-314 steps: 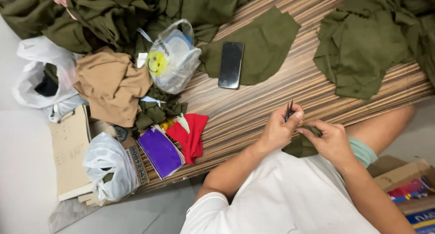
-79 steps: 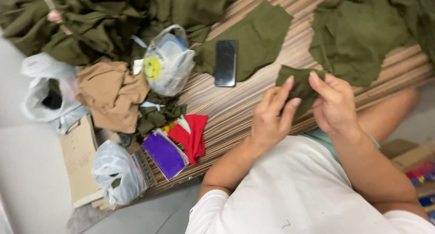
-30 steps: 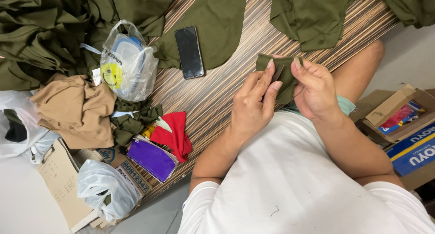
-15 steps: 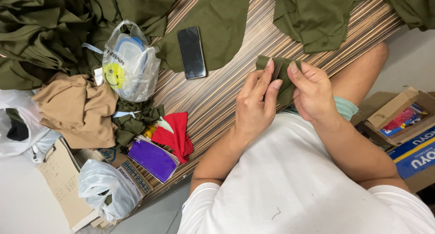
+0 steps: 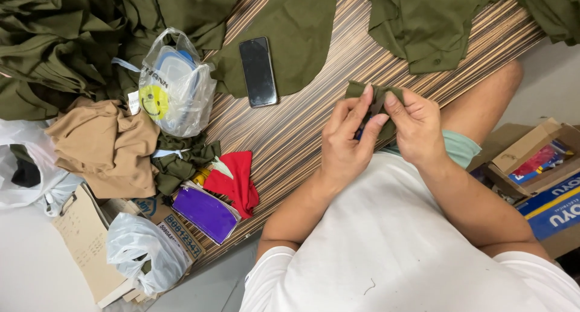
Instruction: The person sits on the floor and uses scissors to cut a piece of green fabric into smaller pieces. They repeatedly fold the fabric, cut it, and place the cut pieces on the floor beside them.
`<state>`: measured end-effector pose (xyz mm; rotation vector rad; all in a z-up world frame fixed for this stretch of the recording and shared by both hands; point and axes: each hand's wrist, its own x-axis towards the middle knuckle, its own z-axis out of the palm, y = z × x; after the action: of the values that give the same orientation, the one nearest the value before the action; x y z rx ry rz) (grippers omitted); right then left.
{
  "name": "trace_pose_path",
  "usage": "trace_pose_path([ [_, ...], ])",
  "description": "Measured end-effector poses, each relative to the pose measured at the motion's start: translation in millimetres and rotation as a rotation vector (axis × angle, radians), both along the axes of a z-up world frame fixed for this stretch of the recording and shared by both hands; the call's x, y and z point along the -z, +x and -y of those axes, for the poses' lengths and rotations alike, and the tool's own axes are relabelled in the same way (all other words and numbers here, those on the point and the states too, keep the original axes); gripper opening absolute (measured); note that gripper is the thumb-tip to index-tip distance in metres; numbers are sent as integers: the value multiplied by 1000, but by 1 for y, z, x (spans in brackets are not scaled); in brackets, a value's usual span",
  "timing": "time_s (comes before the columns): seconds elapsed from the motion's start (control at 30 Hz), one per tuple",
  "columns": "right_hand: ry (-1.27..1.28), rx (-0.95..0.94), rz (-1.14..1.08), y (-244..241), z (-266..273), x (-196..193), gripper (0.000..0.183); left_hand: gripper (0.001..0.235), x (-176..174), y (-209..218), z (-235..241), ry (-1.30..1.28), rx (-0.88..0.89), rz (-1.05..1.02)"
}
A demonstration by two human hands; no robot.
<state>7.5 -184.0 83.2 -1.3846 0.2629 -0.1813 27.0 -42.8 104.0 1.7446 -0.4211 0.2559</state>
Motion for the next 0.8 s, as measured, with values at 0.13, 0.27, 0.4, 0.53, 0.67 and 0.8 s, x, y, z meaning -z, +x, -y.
trace_pose_path([
  [0.13, -108, -46, 16, 2, 2, -12, 27, 45, -2, 4, -2, -10, 1, -15],
  [0.27, -248, -72, 45, 1, 1, -15, 24, 41, 0, 2, -2, -134, -9, -97],
  [0.4, -241, -65, 89, 3, 8, -22, 26, 47, -2, -1, -1, -82, 29, -93],
  [0.53, -278, -72, 115, 9, 0, -37, 28, 47, -5, 6, -4, -102, 3, -89],
  [0.67, -252, -99, 120, 8, 1, -31, 17, 47, -8, 8, -7, -115, 17, -112],
  [0.8, -369, -115, 96, 1, 5, -19, 8, 37, 21, 4, -7, -483, 120, -375],
])
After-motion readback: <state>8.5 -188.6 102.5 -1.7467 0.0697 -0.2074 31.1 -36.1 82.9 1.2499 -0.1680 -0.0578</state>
